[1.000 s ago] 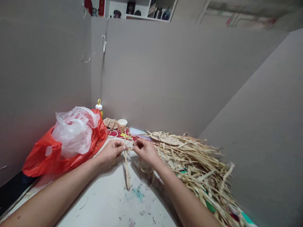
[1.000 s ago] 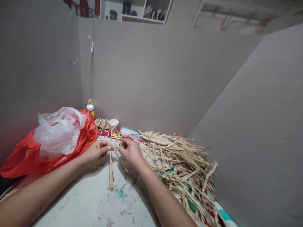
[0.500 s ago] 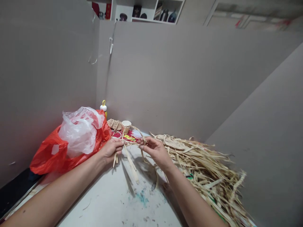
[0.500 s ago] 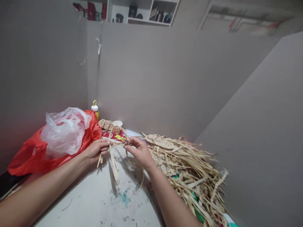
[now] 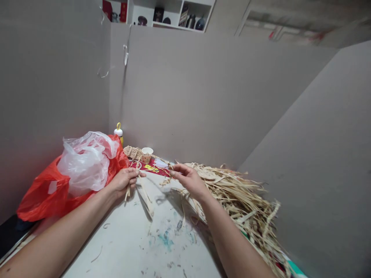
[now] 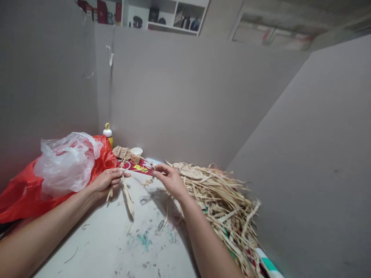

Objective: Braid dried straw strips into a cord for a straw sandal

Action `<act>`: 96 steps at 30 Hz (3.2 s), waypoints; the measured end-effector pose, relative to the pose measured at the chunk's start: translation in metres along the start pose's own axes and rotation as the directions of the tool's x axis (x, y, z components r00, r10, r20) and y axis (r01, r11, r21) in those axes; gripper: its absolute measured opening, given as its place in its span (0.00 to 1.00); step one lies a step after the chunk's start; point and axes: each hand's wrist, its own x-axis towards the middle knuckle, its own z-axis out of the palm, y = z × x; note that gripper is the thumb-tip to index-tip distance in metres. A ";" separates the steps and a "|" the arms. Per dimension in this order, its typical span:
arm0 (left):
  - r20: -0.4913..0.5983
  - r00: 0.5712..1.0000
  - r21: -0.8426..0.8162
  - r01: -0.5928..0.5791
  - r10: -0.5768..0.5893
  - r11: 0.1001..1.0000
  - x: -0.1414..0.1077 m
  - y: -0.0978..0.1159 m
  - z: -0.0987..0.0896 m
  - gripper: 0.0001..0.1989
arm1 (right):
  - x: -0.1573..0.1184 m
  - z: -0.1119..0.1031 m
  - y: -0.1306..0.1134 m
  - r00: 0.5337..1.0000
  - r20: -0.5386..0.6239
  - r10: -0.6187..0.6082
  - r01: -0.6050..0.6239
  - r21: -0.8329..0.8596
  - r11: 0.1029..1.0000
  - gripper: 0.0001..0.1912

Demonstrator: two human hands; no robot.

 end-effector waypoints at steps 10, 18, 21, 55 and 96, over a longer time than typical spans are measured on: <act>-0.225 0.944 0.165 -0.208 0.242 0.964 0.012 0.003 -0.018 0.12 | -0.041 -0.136 -0.048 0.969 -0.246 0.032 -0.171 -0.566 0.806 0.16; -0.124 0.958 0.482 -0.170 0.259 0.860 0.000 0.002 -0.004 0.10 | -0.048 -0.148 -0.052 0.770 -0.608 -0.192 -0.146 -0.461 0.875 0.15; -0.023 0.988 0.473 -0.123 0.152 0.872 -0.003 0.001 0.000 0.11 | -0.041 -0.159 -0.034 0.719 -0.661 -0.213 -0.182 -0.475 0.861 0.14; 0.375 0.882 0.363 0.145 -0.286 0.921 -0.017 -0.019 0.023 0.13 | -0.018 -0.029 -0.016 0.889 0.440 0.124 -0.130 -0.017 0.991 0.13; 0.314 0.847 0.667 -0.519 0.430 0.535 -0.031 -0.016 0.045 0.09 | -0.018 0.010 -0.019 0.981 0.195 -0.014 0.020 -0.030 0.999 0.09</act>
